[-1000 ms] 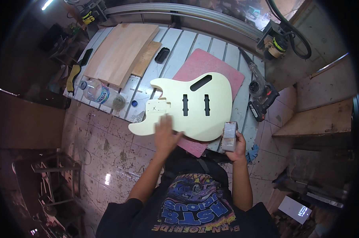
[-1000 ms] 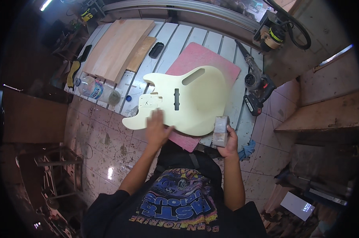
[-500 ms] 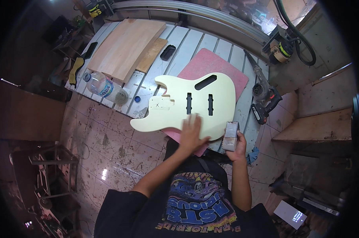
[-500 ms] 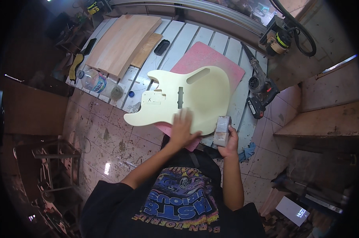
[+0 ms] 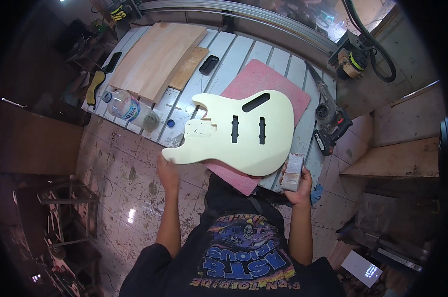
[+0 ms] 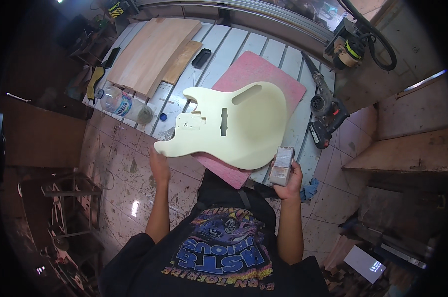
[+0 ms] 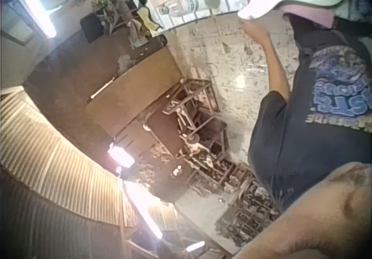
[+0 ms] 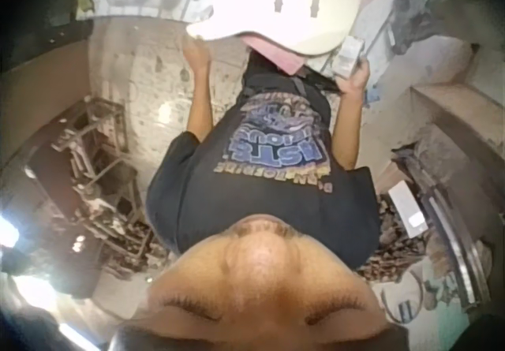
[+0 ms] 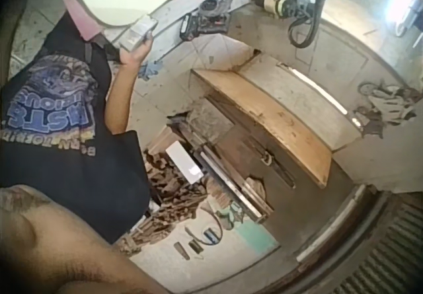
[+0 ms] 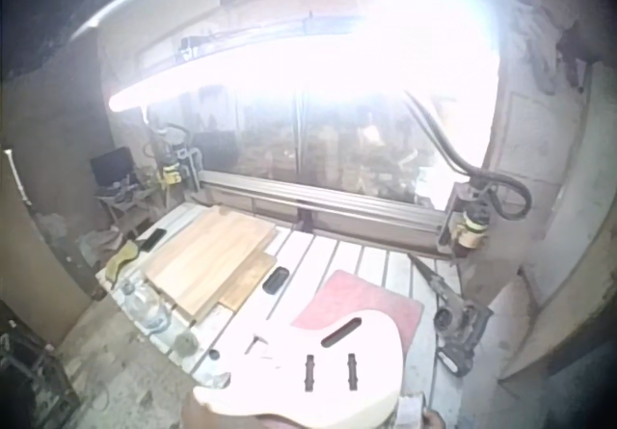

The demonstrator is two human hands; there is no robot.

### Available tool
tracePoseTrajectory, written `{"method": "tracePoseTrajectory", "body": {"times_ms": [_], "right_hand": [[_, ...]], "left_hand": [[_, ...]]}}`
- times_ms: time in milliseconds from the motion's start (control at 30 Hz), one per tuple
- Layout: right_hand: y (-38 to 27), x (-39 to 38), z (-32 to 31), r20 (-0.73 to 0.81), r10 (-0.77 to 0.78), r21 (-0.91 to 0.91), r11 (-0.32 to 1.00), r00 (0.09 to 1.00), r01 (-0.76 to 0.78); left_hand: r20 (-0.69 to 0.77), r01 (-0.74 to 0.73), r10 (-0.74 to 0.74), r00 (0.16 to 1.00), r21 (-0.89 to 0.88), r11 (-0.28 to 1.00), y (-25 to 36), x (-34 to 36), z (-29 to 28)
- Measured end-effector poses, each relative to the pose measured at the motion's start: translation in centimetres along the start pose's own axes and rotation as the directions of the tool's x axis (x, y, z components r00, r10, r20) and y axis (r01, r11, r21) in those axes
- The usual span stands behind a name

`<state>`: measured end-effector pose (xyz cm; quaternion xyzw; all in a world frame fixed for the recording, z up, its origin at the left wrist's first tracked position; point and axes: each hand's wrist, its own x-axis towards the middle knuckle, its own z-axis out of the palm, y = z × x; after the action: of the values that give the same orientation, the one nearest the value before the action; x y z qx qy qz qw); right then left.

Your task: The person sands the surface and edges of a cream-colored electric bass guitar body using a sanding block, handling the instrument by its neck pocket and various edges.

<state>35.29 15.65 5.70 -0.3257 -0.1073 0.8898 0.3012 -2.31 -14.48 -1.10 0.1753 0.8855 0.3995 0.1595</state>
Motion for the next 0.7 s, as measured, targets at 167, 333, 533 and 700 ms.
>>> {"method": "tracePoseTrajectory", "body": {"times_ms": [167,333,533,700], "right_hand": [[0.7,0.9,-0.4,-0.014,0.002,-0.051,0.999,1.0,-0.002],[4.8,3.0,1.9,0.234,-0.315,-0.843,0.406,0.92,0.353],[8.8,3.7,5.5,0.663,-0.092,-0.652,-0.558,0.743,0.513],[6.1,15.9,10.3,0.699,-0.226,-0.624,-0.656,0.678,0.425]], "left_hand": [[0.016,0.08,-0.431,0.902,-0.988,0.132,-0.2,-1.6,-2.4],[-0.051,0.059,-0.279,0.959,-0.927,0.371,4.5,-0.6,0.1],[-0.014,-0.315,0.323,0.946,0.186,0.931,10.7,3.6,9.0],[0.012,-0.457,0.471,0.882,0.26,0.85,16.4,6.8,15.5]]}}
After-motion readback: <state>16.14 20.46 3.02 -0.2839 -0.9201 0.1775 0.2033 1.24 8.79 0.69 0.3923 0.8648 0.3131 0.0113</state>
